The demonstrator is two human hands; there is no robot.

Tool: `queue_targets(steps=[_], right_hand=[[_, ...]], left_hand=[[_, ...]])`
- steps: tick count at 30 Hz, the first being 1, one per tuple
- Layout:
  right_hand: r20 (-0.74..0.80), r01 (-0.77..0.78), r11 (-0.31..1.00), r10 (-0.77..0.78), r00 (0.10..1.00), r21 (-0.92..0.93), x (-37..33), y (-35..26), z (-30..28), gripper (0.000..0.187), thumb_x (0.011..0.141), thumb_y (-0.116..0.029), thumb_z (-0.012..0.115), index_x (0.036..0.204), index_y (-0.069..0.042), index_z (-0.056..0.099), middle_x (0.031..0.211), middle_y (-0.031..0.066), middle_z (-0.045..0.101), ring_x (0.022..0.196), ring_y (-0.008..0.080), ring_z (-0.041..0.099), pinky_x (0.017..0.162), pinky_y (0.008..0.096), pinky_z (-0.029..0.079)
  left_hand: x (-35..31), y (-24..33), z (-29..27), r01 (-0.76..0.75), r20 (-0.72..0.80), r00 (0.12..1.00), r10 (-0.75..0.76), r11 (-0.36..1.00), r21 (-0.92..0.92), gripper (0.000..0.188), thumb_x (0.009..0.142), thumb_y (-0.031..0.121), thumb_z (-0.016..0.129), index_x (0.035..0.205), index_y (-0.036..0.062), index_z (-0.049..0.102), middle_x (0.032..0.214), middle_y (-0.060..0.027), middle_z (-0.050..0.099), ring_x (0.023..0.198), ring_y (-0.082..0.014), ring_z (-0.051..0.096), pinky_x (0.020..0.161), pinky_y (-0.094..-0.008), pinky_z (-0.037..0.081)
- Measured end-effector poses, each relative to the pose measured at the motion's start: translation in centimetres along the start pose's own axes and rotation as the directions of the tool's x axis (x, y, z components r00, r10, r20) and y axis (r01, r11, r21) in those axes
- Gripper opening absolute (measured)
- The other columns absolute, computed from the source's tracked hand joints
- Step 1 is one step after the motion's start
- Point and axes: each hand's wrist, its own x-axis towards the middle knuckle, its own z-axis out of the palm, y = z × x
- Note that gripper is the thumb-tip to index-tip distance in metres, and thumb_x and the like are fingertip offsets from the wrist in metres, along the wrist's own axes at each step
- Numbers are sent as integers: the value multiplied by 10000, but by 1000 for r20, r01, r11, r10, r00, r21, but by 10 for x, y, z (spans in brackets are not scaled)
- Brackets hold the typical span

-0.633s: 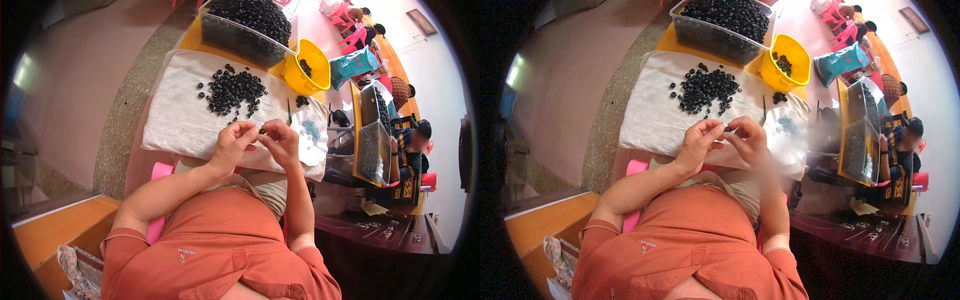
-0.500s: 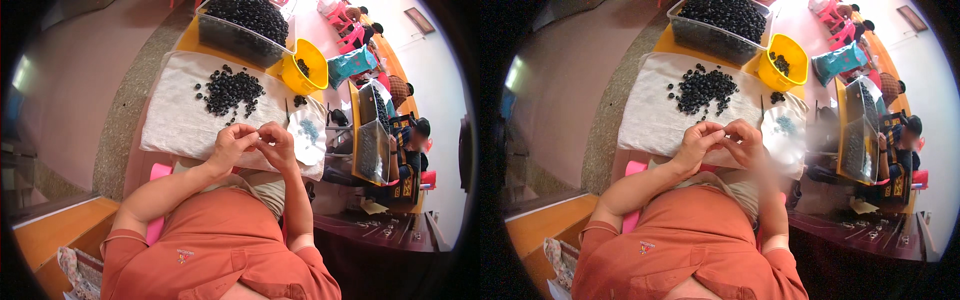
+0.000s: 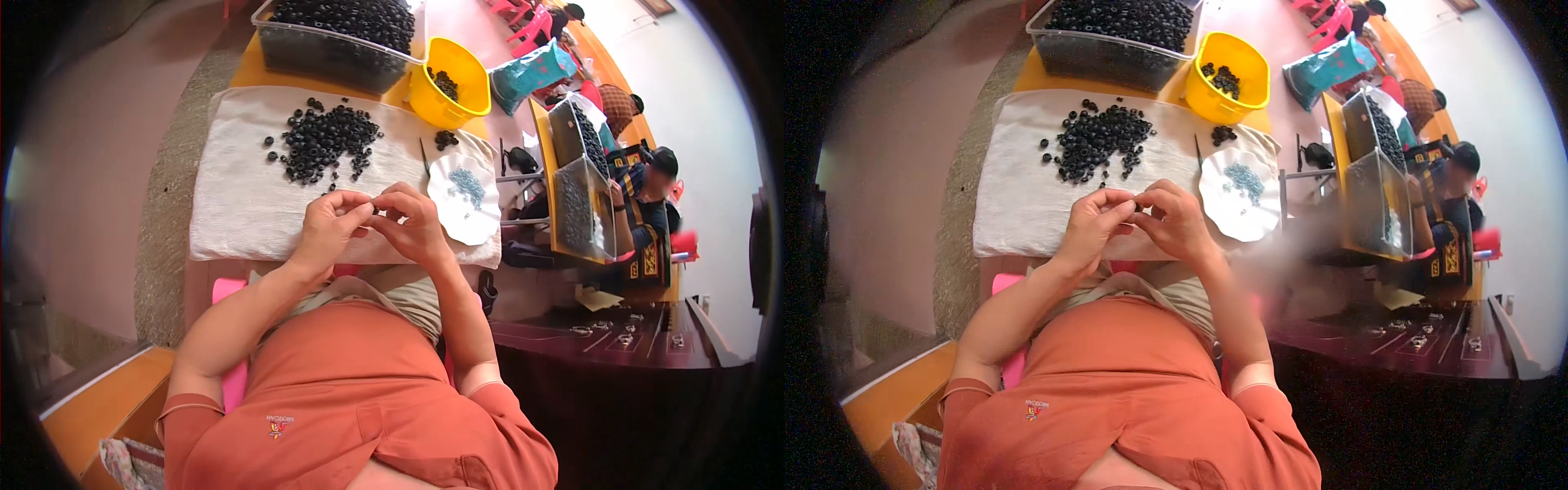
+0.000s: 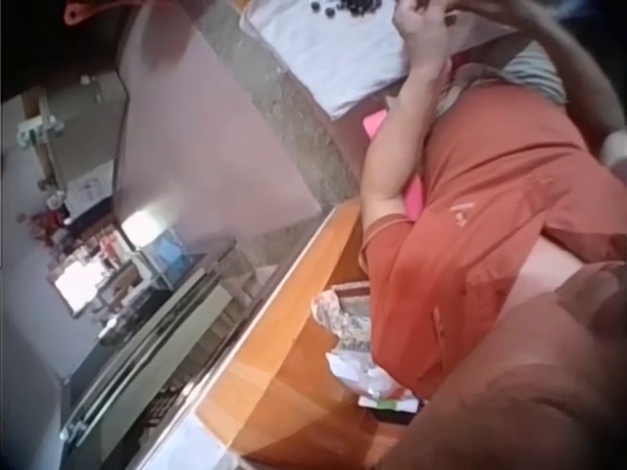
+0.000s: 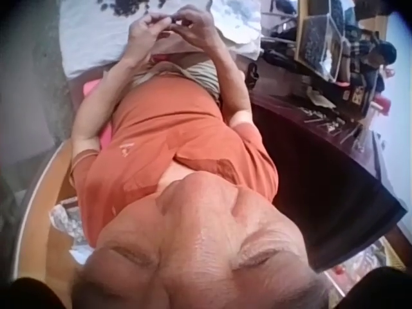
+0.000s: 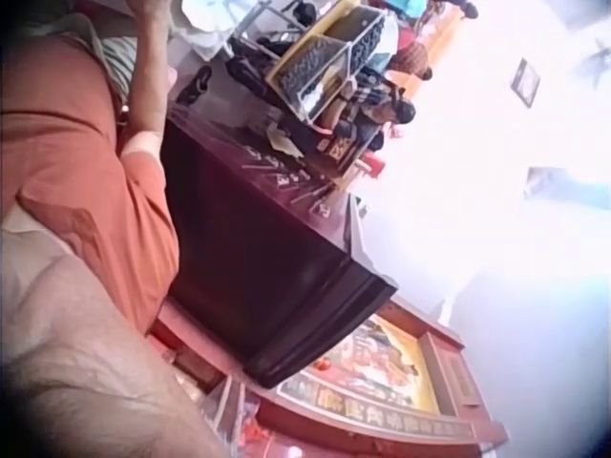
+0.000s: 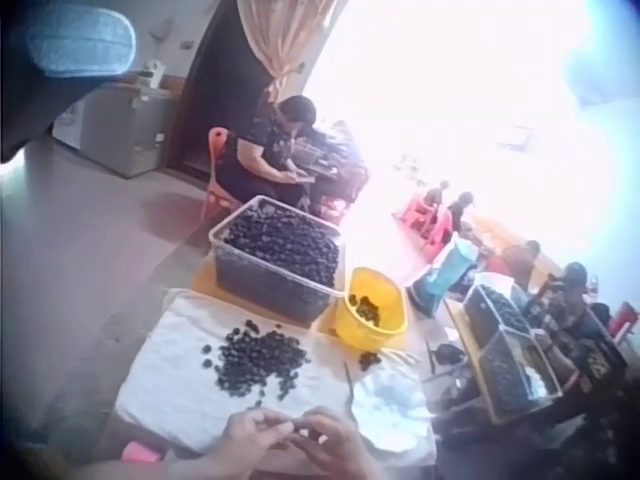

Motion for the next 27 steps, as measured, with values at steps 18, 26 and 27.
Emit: queue_targets(steps=[18,26,27], right_hand=[[-83,-97,995,97,992,-3,-16,-3,5,178,766,-75,769,899,-23,662,824,79,614,595,144,571,535,269,465],[-226,-110,956,48,973,-273,-28,27,-66,113,777,13,726,882,-7,688,851,105,656,686,183,655,612,271,514],[-193,-164,898,90,977,-409,-29,31,-78,107,791,-14,702,897,-20,692,890,115,662,731,238,663,659,322,523]], left_hand=[[0,-6,2,14,-3,1000,-14,1000,-23,189,878,55,679,1051,5,623,911,-54,670,793,-91,632,722,-225,525],[1,-6,1,33,1,999,-33,999,4,155,880,75,683,1015,11,640,892,-39,668,773,-89,617,716,-226,528],[1,-6,1,32,-3,999,-32,999,2,155,880,75,683,1015,11,640,892,-39,668,773,-89,617,716,-226,528]])
